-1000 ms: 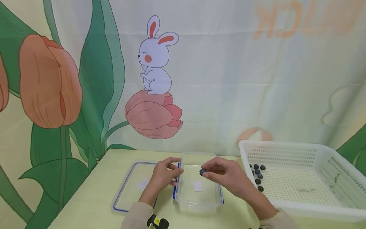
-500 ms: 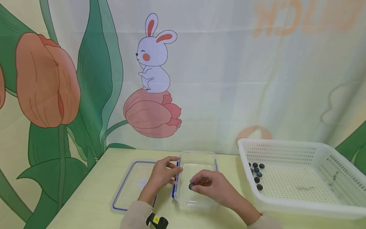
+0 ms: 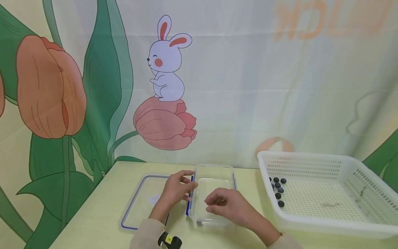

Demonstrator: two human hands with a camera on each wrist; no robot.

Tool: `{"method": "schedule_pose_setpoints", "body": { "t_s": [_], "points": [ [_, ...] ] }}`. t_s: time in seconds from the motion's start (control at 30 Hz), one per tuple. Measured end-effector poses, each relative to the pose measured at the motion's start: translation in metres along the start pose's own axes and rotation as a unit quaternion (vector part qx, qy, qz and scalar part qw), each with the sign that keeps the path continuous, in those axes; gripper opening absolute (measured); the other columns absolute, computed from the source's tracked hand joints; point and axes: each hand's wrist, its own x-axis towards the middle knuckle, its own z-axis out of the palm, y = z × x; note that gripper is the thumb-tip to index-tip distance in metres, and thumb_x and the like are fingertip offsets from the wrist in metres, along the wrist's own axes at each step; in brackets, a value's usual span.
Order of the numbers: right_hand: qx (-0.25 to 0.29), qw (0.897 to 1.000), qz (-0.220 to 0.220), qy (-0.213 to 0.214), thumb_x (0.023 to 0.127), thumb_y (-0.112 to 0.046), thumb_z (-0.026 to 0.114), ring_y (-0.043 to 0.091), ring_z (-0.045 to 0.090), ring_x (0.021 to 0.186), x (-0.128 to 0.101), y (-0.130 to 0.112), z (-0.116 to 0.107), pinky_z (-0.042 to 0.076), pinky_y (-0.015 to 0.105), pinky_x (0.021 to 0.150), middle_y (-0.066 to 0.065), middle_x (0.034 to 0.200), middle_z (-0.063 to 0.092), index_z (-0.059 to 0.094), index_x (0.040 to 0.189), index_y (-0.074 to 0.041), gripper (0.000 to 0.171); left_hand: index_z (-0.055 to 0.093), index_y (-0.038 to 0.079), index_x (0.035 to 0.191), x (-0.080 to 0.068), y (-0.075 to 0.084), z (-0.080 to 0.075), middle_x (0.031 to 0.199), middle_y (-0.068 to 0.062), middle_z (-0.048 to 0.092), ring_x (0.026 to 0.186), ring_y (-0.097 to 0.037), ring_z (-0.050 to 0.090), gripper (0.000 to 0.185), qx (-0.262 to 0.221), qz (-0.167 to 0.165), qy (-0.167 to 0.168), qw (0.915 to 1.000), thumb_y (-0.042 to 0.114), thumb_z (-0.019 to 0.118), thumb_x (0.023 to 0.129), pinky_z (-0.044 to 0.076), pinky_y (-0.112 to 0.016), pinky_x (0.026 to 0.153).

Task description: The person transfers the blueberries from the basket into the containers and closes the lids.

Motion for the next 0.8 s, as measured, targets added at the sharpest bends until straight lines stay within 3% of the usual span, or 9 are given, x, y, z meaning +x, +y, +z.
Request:
{"method": "schedule_pose_setpoints", "body": {
  "t_s": [0.5, 0.8],
  "points": [
    [-0.058, 0.994, -0.043, 0.085, 0.098, -0.018, 0.079, 0.012, 0.073, 0.095, -0.018, -0.033, -0.063, 0.062, 0.033, 0.088, -0.005, 0.106, 0.075, 0.077, 0.111, -0.015, 0.014, 0.066, 0.008, 0.142, 0.001, 0.0, 0.001, 0.103, -0.012, 0.065, 0.078, -0.022, 0.068, 0.05, 0.003, -0.014, 0.009, 0.9999, 0.01, 0.082, 0.095, 0.063, -0.031, 0.06],
    [-0.07, 0.986, -0.009, 0.149, 0.099, -0.019, 0.079, 0.016, 0.075, 0.1, -0.033, -0.035, -0.102, 0.062, 0.032, 0.086, -0.003, 0.11, 0.077, 0.077, 0.116, -0.014, 0.019, 0.065, 0.008, 0.142, 0.001, 0.001, 0.003, 0.103, -0.012, 0.065, 0.078, -0.021, 0.067, 0.051, 0.005, -0.014, 0.009, 0.9999, 0.011, 0.082, 0.095, 0.063, -0.031, 0.06]
  ]
}}
